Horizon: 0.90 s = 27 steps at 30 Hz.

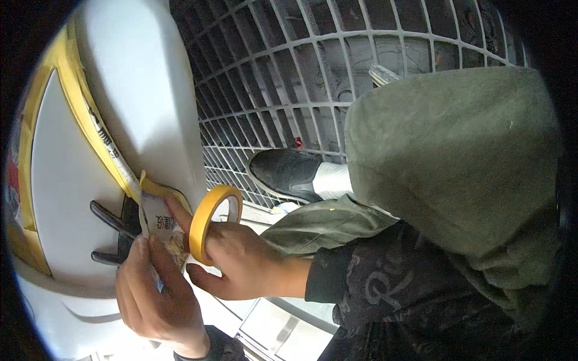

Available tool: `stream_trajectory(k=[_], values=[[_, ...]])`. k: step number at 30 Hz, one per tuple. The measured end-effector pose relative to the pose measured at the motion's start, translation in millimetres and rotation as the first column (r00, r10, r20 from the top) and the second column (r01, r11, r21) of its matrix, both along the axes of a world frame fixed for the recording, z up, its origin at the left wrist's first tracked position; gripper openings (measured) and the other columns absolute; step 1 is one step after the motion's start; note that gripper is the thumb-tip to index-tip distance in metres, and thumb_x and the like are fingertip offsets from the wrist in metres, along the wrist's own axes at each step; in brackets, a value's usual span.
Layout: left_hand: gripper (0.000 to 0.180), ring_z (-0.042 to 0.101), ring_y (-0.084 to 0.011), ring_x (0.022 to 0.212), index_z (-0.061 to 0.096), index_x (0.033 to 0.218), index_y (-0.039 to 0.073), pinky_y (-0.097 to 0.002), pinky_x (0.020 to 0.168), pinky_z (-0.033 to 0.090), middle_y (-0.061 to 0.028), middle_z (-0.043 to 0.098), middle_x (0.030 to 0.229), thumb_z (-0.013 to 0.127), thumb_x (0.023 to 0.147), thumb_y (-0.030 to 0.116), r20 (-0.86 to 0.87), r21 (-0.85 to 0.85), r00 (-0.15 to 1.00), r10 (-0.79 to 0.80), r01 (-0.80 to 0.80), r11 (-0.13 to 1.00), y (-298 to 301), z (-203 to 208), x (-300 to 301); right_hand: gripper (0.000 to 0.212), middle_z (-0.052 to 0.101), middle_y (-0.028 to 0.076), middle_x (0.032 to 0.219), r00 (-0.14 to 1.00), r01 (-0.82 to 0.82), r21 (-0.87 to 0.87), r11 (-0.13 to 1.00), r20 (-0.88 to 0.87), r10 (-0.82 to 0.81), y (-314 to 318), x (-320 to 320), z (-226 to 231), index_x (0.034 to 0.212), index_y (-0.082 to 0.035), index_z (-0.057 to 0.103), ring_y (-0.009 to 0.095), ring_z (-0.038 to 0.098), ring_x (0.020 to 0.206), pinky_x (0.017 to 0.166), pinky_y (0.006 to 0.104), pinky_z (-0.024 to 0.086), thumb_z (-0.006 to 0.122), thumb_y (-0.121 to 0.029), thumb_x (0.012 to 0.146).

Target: The person applies yellow masking tape along the edges of a white car bumper and then covers the lower grille area with newspaper secured by tape. The person works on the bumper while sitting on the floor of a paint booth.

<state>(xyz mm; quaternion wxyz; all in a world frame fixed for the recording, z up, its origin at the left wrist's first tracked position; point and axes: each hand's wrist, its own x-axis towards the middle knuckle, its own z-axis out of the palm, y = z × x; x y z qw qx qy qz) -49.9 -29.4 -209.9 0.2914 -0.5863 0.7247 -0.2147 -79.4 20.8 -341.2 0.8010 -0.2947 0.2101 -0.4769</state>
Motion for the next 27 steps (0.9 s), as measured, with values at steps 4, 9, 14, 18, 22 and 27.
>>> stream_trajectory(k=[4,9,14,18,22,27], values=[[0.016,0.07,-0.0248,0.071,0.071,0.102,-0.001,-0.0361,0.063,0.054,-0.0109,0.073,0.087,0.078,0.088,0.003,-0.057,0.126,0.998,-0.012,0.019,0.992,4,3,-3,0.08,0.062,0.02,0.09,0.995,-0.099,-0.069,0.993,-0.018,0.097,7,1,0,0.146,0.009,0.027,0.035,0.066,0.079,0.068,0.0437,0.052,0.069,-0.015,0.083],[0.019,0.071,-0.0239,0.073,0.072,0.105,-0.001,-0.0353,0.065,0.055,-0.0104,0.074,0.089,0.078,0.088,0.003,-0.01,0.134,0.999,-0.038,0.039,0.99,3,5,-1,0.035,0.063,0.023,0.092,0.997,-0.041,-0.025,0.999,-0.061,0.039,13,7,0,0.107,0.007,0.056,0.041,0.066,0.077,0.064,0.0481,0.054,0.069,-0.017,0.083],[0.016,0.073,-0.0259,0.073,0.072,0.103,0.0,-0.0357,0.065,0.057,-0.0112,0.075,0.088,0.078,0.089,0.003,0.039,0.052,0.998,-0.056,0.053,0.997,-4,2,5,0.033,0.063,0.024,0.09,0.998,-0.059,0.042,0.997,-0.022,0.06,4,2,1,0.106,0.006,0.056,0.041,0.066,0.075,0.063,0.0488,0.053,0.067,-0.016,0.085],[0.015,0.074,-0.0262,0.077,0.072,0.103,-0.001,-0.0357,0.066,0.06,-0.0117,0.075,0.09,0.077,0.09,0.004,0.055,0.043,0.997,-0.057,0.055,0.998,-5,8,11,0.033,0.063,0.025,0.087,0.997,-0.071,0.037,0.997,-0.01,0.071,7,6,4,0.107,0.007,0.055,0.042,0.066,0.075,0.064,0.0495,0.053,0.067,-0.015,0.085],[0.013,0.075,-0.0259,0.078,0.073,0.102,0.0,-0.0359,0.067,0.06,-0.0122,0.076,0.091,0.076,0.09,0.004,0.054,0.03,0.998,-0.038,0.036,0.999,-9,4,4,0.034,0.063,0.025,0.083,0.996,-0.025,0.029,0.999,-0.09,0.028,14,10,3,0.107,0.008,0.054,0.042,0.066,0.075,0.065,0.0505,0.053,0.066,-0.015,0.085],[0.013,0.076,-0.0266,0.082,0.073,0.102,-0.001,-0.0365,0.07,0.061,-0.013,0.076,0.093,0.076,0.091,0.003,0.051,-0.011,0.998,0.029,-0.029,1.0,-2,5,9,0.027,0.063,0.025,0.08,0.993,-0.067,0.087,0.994,-0.089,0.075,13,8,7,0.097,0.007,0.054,0.043,0.066,0.072,0.064,0.0505,0.053,0.066,-0.014,0.085]])
